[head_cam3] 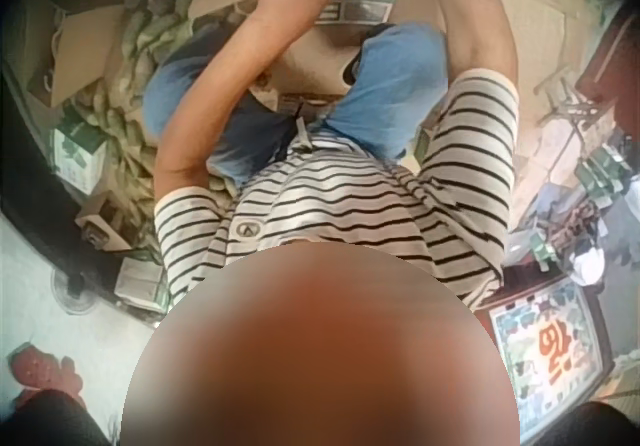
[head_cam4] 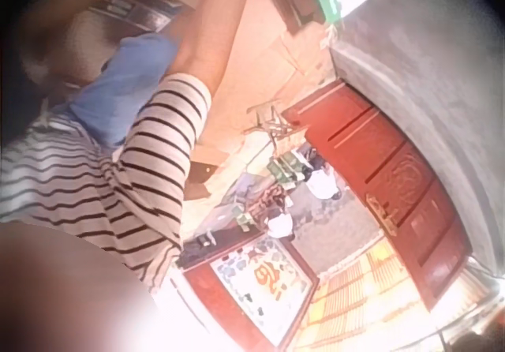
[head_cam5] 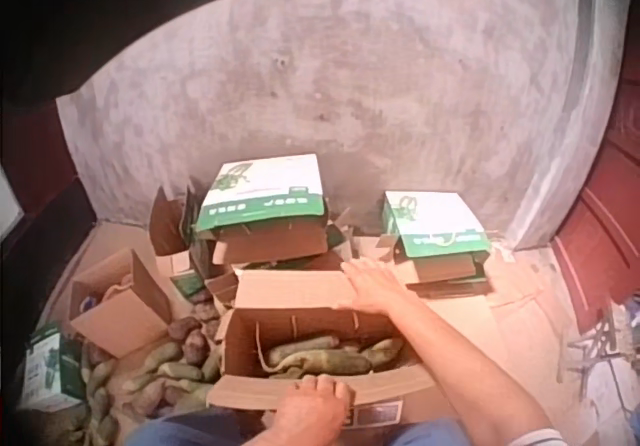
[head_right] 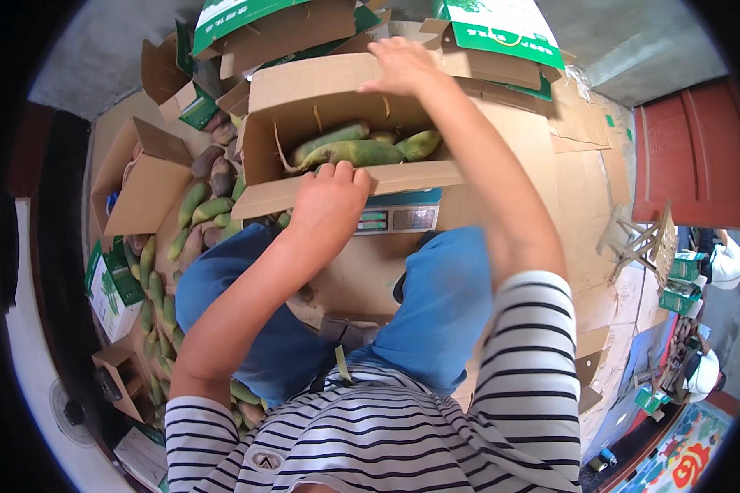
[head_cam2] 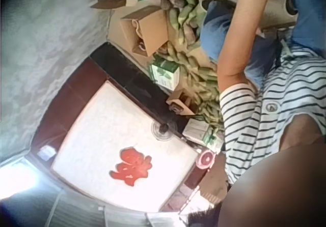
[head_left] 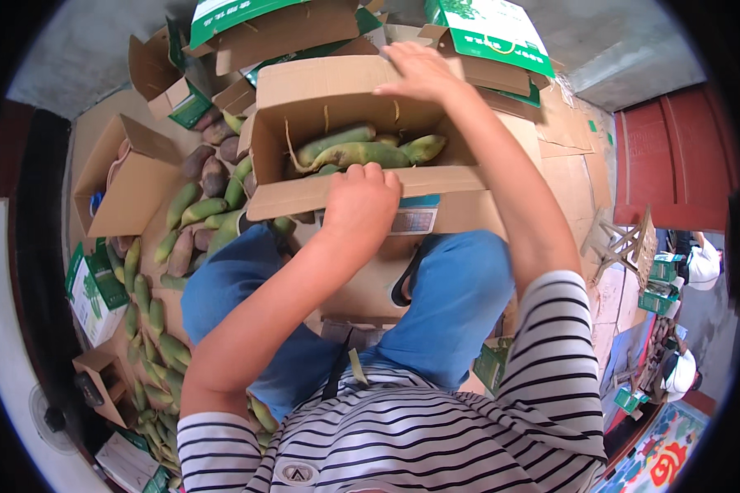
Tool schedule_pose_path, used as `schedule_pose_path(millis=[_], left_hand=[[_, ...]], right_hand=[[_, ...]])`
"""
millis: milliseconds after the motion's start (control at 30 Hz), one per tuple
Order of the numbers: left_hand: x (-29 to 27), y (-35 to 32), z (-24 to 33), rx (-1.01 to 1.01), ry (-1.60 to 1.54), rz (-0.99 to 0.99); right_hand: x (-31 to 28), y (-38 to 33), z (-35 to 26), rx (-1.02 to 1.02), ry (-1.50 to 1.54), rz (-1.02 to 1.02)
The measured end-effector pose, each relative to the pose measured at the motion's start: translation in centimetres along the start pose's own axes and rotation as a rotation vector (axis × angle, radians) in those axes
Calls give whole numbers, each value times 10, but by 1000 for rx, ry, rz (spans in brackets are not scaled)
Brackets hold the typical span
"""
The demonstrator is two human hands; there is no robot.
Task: Sorting produce items from the floor into cardboard boxes and weighing them.
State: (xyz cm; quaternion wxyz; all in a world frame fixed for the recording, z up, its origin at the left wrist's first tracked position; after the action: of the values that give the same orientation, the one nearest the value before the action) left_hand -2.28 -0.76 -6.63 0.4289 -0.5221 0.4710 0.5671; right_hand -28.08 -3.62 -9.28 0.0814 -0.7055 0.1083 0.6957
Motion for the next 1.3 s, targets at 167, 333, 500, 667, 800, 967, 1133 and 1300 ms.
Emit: schedule_pose_path(millis=[167, 333, 500, 667, 800, 967, 1133, 1300], left_hand=[[-3, 8, -8, 24, -102, 54], [-2, 13, -21, 35, -122, 121], [-4, 22, -15, 114, -101, 134], [-26, 34, 24, 376, -70, 167], [-48, 65, 74, 695, -115, 223], [-32, 105, 201, 1020, -38, 202], [-30, 79, 264, 1072, -236, 290], [-67, 57, 189, 896, -427, 244]], right_hand=[[13, 45, 17, 65, 251, -322], [-52, 18, -8, -152, 203, -442], [-56, -30, -17, -244, -168, -228], [-80, -129, 35, -88, -12, -100], [-72, -280, 93, 314, 154, -50], [-45, -499, 92, 894, 505, 142], [34, -645, 52, 1283, 156, 48], [60, -726, 57, 1504, 24, -40]])
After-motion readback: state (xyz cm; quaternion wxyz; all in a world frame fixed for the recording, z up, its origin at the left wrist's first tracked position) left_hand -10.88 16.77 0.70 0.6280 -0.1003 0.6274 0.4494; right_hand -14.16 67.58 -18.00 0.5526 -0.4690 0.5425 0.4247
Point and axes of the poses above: each hand's wrist, its own y-axis towards the middle knuckle, its own x-axis out of the palm, z = x × y, the point moved 1 cm from there along y, towards the middle knuckle, and after that the axes turned 2 degrees about -z, right-handed, at the moved point
